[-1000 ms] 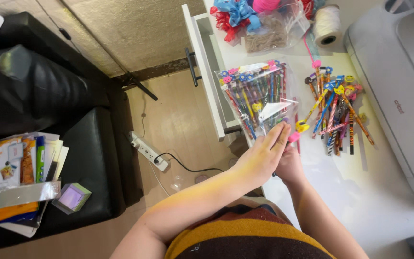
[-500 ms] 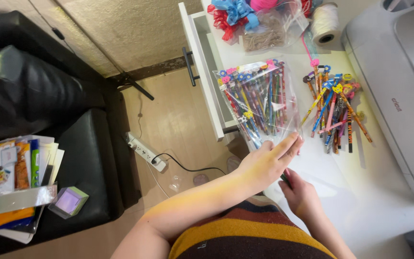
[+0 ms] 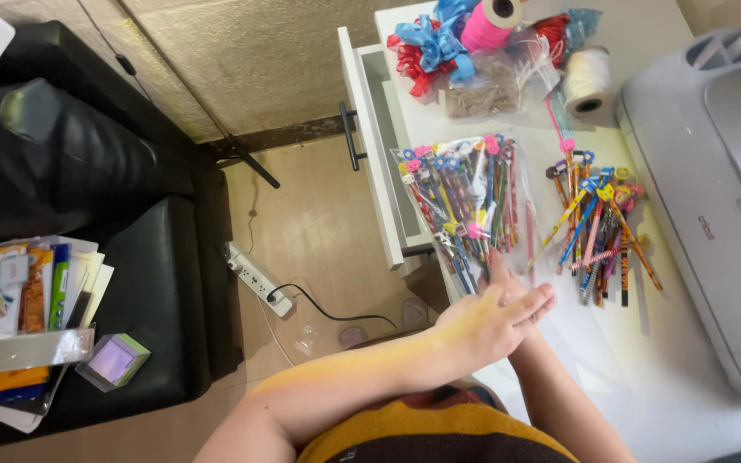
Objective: The person gathers pencils from a workspace and a container, inserts them into a clear plastic bag, and organizes various craft materials in a white basket.
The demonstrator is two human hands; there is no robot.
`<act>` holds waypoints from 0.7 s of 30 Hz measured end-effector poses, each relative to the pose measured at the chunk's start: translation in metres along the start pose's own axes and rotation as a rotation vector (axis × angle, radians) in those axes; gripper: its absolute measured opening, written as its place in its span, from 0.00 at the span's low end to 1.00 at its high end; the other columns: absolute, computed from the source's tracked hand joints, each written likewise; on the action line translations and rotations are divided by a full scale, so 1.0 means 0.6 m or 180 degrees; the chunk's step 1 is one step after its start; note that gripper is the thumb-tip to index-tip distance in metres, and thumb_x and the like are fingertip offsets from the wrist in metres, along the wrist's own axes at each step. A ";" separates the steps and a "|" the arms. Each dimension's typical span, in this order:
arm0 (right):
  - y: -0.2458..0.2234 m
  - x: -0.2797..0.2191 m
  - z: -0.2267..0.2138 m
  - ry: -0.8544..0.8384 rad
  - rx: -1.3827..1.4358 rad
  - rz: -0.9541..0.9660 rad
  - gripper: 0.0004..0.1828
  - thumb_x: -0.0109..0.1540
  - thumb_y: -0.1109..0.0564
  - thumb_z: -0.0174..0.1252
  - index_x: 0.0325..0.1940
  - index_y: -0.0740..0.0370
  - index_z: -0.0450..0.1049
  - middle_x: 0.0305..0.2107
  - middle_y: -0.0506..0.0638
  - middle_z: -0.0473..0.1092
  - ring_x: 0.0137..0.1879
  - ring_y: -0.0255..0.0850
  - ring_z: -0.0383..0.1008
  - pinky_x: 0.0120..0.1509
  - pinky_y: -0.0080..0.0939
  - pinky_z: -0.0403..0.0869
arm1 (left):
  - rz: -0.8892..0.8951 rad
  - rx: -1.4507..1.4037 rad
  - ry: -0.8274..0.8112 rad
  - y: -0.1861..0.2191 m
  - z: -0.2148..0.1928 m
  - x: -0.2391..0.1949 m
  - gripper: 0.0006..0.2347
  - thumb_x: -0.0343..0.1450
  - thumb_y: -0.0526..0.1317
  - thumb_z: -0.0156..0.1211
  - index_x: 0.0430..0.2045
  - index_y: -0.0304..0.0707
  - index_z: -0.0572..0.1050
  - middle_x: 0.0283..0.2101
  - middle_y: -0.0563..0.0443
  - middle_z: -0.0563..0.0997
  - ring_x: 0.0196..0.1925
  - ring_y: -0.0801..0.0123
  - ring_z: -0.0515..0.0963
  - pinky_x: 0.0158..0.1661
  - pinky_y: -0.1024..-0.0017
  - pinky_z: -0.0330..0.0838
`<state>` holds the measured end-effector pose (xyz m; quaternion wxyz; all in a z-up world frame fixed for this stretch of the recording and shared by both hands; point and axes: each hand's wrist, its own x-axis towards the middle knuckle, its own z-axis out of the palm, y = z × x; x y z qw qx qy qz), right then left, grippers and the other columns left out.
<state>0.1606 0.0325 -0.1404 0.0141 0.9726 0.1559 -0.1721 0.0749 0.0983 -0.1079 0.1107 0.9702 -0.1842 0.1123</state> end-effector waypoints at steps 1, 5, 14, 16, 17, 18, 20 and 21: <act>-0.009 0.010 -0.004 0.0113 -0.0267 -0.0031 0.31 0.55 0.61 0.37 0.64 0.56 0.48 0.45 0.57 0.64 0.54 0.51 0.61 0.57 0.50 0.60 | -0.0003 -0.0129 0.0018 0.000 -0.006 0.003 0.22 0.69 0.33 0.42 0.61 0.44 0.58 0.66 0.56 0.53 0.41 0.48 0.69 0.19 0.63 0.71; -0.034 0.037 -0.006 0.0431 -0.1047 -0.0130 0.37 0.57 0.63 0.33 0.72 0.52 0.39 0.51 0.52 0.60 0.63 0.44 0.57 0.67 0.48 0.57 | -0.0046 -0.0553 0.0388 0.005 0.026 0.008 0.19 0.70 0.33 0.45 0.57 0.44 0.65 0.64 0.56 0.58 0.48 0.53 0.67 0.17 0.64 0.69; -0.016 0.109 0.037 0.0782 0.0128 -0.0799 0.31 0.61 0.46 0.42 0.65 0.62 0.54 0.59 0.61 0.56 0.65 0.58 0.53 0.63 0.58 0.58 | 0.0053 -0.0205 0.0526 0.007 0.043 -0.003 0.20 0.71 0.32 0.46 0.59 0.44 0.64 0.65 0.59 0.57 0.36 0.60 0.68 0.24 0.70 0.71; 0.009 0.104 0.083 0.0990 0.0021 -0.0900 0.31 0.61 0.48 0.42 0.66 0.63 0.53 0.58 0.59 0.59 0.63 0.56 0.57 0.64 0.56 0.59 | 0.0008 -0.0289 0.0452 0.007 0.041 -0.001 0.20 0.71 0.33 0.45 0.60 0.46 0.63 0.65 0.60 0.57 0.35 0.61 0.67 0.21 0.70 0.69; 0.023 0.101 0.105 0.1206 -0.0081 -0.0994 0.31 0.60 0.51 0.42 0.66 0.63 0.53 0.56 0.56 0.61 0.60 0.55 0.60 0.65 0.54 0.59 | -0.0025 -0.0369 0.0378 0.007 0.040 0.001 0.20 0.72 0.34 0.45 0.61 0.48 0.62 0.65 0.61 0.57 0.34 0.63 0.67 0.18 0.70 0.67; 0.016 0.090 0.093 0.1194 -0.0080 -0.0990 0.31 0.60 0.51 0.42 0.66 0.63 0.53 0.56 0.56 0.61 0.60 0.55 0.60 0.65 0.54 0.59 | -0.0027 -0.0378 0.0370 0.006 0.033 0.001 0.20 0.72 0.34 0.45 0.61 0.48 0.62 0.65 0.61 0.57 0.34 0.63 0.67 0.18 0.70 0.67; 0.002 0.070 0.066 0.1368 -0.0086 -0.0856 0.22 0.58 0.56 0.43 0.57 0.61 0.60 0.48 0.55 0.63 0.51 0.54 0.63 0.56 0.52 0.64 | 0.0026 -0.0162 0.0295 0.004 0.019 0.003 0.22 0.70 0.34 0.48 0.61 0.49 0.62 0.65 0.62 0.55 0.32 0.64 0.67 0.16 0.72 0.64; -0.005 0.063 0.051 0.1367 -0.0082 -0.0844 0.22 0.58 0.56 0.43 0.57 0.61 0.60 0.48 0.55 0.63 0.51 0.54 0.63 0.56 0.52 0.64 | 0.0037 -0.0165 0.0289 0.004 0.025 0.003 0.22 0.70 0.34 0.48 0.61 0.49 0.62 0.65 0.62 0.55 0.32 0.64 0.67 0.16 0.72 0.64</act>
